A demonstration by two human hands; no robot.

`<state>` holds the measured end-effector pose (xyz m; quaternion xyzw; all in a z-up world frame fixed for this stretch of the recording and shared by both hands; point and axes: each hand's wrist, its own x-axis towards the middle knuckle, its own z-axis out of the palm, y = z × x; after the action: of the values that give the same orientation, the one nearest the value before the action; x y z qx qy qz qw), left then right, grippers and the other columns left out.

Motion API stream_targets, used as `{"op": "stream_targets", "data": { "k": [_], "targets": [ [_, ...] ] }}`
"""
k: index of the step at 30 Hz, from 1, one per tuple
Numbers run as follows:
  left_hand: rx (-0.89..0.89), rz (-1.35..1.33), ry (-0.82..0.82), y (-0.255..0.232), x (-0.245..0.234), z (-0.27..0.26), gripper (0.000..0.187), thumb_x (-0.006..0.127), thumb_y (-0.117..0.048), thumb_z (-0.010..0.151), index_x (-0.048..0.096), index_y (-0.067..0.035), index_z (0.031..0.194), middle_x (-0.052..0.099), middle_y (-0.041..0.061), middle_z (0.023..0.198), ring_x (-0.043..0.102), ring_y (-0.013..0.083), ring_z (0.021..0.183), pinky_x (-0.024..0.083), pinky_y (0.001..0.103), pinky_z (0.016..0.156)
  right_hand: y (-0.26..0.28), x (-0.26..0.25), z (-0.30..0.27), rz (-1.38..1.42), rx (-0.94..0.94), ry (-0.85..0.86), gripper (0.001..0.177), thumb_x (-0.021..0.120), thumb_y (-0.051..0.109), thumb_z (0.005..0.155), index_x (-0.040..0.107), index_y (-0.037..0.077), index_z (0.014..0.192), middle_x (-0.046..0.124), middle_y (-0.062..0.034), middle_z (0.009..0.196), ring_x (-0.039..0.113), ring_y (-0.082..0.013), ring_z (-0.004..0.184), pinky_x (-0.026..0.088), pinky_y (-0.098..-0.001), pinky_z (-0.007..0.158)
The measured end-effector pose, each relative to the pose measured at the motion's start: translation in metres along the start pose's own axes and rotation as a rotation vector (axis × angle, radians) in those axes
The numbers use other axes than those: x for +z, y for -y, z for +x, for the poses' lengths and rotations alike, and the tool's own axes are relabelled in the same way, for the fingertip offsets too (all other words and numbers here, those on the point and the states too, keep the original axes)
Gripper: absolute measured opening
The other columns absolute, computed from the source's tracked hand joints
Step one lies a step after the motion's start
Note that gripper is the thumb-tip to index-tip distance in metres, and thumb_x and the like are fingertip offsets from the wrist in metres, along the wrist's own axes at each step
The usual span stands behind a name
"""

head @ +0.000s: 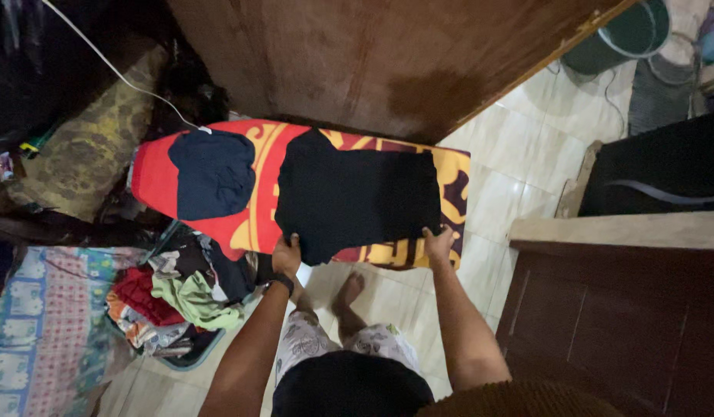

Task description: The person folds shirts and trousers by hand on a surface, then places them into a basket or on a bed.

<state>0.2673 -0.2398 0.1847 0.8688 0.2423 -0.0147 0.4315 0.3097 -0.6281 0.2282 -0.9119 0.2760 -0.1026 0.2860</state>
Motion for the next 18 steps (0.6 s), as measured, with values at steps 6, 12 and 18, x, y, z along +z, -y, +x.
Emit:
{"op": "stream_targets", "data": {
  "k": [6, 12, 18],
  "targets": [
    [-0.092, -0.550, -0.133, 0.005, 0.005, -0.014, 0.043, 0.061, -0.026, 0.102, 0.053, 0.005, 0.130, 0.065, 0.020, 0.126, 0.062, 0.0286, 0.113, 0.046, 0.038, 0.099, -0.011, -0.002, -0.001, 0.760, 0.603, 0.481, 0.026, 0.070, 0.022, 0.100, 0.061, 0.001, 0.114, 0.060, -0.0110, 0.086, 0.056, -0.0198, 0.067, 0.047, -0.0310, 0.051],
    [-0.418, -0.487, 0.193, 0.011, -0.034, -0.013, 0.053, 0.074, -0.033, 0.089, 0.053, -0.005, 0.128, 0.064, 0.006, 0.107, 0.053, 0.0156, 0.082, 0.041, 0.031, 0.069, -0.045, -0.040, -0.026, 0.907, 0.755, 0.387, 0.014, 0.059, 0.016, 0.099, 0.058, 0.006, 0.109, 0.063, -0.0056, 0.087, 0.062, -0.0165, 0.069, 0.059, -0.0320, 0.060],
    [-0.604, -0.487, 0.619, -0.040, -0.092, -0.007, 0.068, 0.085, -0.037, 0.081, 0.052, -0.009, 0.133, 0.054, 0.000, 0.087, 0.035, 0.0134, 0.056, 0.027, 0.030, 0.046, -0.050, -0.079, -0.025, 0.845, 0.678, 0.500, 0.022, 0.053, 0.012, 0.100, 0.060, 0.003, 0.118, 0.061, -0.0043, 0.092, 0.062, -0.0166, 0.073, 0.059, -0.0317, 0.065]
  ]
}}
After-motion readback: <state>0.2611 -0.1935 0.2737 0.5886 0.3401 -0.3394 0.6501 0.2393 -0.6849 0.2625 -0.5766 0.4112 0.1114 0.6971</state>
